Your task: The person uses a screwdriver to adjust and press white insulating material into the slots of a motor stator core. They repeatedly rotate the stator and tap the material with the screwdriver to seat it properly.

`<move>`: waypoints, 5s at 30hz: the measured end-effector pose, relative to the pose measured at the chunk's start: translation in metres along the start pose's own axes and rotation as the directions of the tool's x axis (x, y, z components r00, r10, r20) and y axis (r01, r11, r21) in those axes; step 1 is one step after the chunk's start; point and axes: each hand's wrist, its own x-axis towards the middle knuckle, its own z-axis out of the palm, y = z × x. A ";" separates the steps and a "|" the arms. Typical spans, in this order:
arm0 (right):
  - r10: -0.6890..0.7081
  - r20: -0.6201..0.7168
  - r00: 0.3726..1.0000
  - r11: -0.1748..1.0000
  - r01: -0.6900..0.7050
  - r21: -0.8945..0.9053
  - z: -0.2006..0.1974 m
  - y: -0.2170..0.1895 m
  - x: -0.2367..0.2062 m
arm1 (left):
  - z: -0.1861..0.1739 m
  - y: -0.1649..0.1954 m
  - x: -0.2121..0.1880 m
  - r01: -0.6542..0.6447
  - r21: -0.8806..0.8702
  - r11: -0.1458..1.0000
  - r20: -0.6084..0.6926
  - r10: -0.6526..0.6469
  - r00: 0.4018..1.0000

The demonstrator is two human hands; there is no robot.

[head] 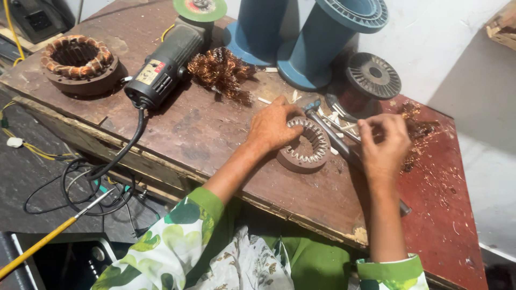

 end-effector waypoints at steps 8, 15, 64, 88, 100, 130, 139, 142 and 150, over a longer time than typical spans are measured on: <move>0.120 0.411 0.904 0.991 -0.135 0.006 0.012 -0.031 -0.003 | 0.005 -0.005 0.007 -0.031 -0.026 0.999 0.045 0.032 0.999; 0.000 0.383 0.924 0.996 -0.036 0.087 0.019 -0.033 -0.005 | 0.021 -0.014 0.021 -0.011 -0.054 0.998 0.039 0.013 0.999; 0.179 0.655 0.734 0.213 -0.679 0.703 0.023 -0.028 -0.003 | -0.001 -0.023 0.004 0.161 -0.937 0.310 0.258 0.304 0.917; 0.129 0.687 0.715 0.155 -0.699 0.698 0.026 -0.025 -0.003 | -0.003 -0.024 0.006 0.007 -0.916 0.401 0.168 0.367 0.915; 0.086 0.674 0.733 0.176 -0.677 0.714 0.030 -0.027 -0.006 | 0.003 -0.023 0.009 -0.096 -0.870 0.483 0.106 0.374 0.921; 0.076 0.631 0.772 0.278 -0.624 0.730 0.016 -0.038 -0.001 | 0.001 -0.028 0.008 -0.059 -0.920 0.387 0.105 0.389 0.915; 0.111 0.661 0.742 0.214 -0.667 0.713 0.018 -0.032 -0.001 | -0.001 -0.023 0.007 -0.047 -0.912 0.408 0.116 0.364 0.924; 0.145 0.658 0.739 0.258 -0.671 0.696 0.018 -0.031 -0.001 | 0.003 -0.025 0.008 -0.048 -0.918 0.394 0.108 0.365 0.925; 0.113 0.646 0.755 0.262 -0.649 0.714 0.018 -0.033 0.001 | 0.008 -0.030 0.011 -0.075 -0.940 0.333 0.070 0.402 0.913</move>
